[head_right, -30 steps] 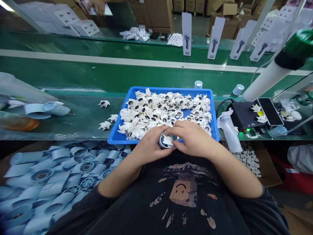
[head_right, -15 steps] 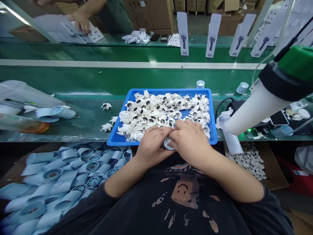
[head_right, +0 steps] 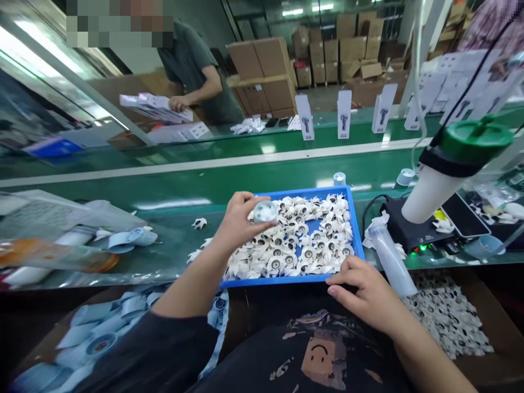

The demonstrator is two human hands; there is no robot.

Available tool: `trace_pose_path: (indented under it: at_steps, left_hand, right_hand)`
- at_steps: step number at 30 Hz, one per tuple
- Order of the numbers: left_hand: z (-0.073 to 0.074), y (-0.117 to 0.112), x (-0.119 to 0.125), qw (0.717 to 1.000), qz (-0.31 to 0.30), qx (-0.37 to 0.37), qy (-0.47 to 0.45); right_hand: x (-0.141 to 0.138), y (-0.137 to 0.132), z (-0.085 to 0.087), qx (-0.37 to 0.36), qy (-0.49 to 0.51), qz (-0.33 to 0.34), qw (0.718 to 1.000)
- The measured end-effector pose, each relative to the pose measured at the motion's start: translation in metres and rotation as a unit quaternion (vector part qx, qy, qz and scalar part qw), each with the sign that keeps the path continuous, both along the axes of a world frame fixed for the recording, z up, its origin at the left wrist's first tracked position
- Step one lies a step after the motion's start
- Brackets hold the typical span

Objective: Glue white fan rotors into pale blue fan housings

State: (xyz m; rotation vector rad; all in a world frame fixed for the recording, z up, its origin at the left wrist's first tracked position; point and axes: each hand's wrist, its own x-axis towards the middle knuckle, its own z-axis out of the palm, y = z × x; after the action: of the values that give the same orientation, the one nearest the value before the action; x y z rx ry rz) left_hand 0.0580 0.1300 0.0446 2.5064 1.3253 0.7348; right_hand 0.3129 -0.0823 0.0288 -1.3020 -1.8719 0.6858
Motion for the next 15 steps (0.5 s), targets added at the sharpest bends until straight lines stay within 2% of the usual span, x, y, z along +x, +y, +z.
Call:
trace_pose_path:
  at_steps: [3, 5, 7, 9, 11, 13, 15]
  left_hand:
    - [0.012, 0.065, 0.025, 0.991, 0.100, -0.079, 0.041]
    - [0.011, 0.098, 0.043, 0.985, 0.124, -0.105, 0.056]
    - [0.005, 0.120, 0.058, 0.978, 0.128, -0.145, 0.084]
    - [-0.001, 0.132, 0.068, 0.967, 0.124, -0.192, 0.116]
    - [0.000, 0.138, 0.073, 0.959, 0.109, -0.223, 0.132]
    - [0.009, 0.138, 0.070, 0.960, 0.085, -0.235, 0.125]
    - [0.026, 0.136, 0.050, 0.965, 0.061, -0.235, 0.101]
  right_hand:
    - [-0.010, -0.003, -0.012, -0.072, 0.009, 0.008, 0.997]
    - [-0.020, -0.006, -0.010, -0.119, 0.005, 0.031, 0.992]
    - [-0.028, -0.011, -0.004, -0.159, -0.010, 0.048, 0.986]
    - [-0.032, -0.018, 0.001, -0.187, -0.029, 0.051, 0.981]
    - [-0.031, -0.024, 0.002, -0.199, -0.038, 0.049, 0.978]
    - [-0.026, -0.029, -0.001, -0.195, -0.034, 0.051, 0.979]
    - [-0.018, -0.033, -0.005, -0.177, -0.027, 0.055, 0.982]
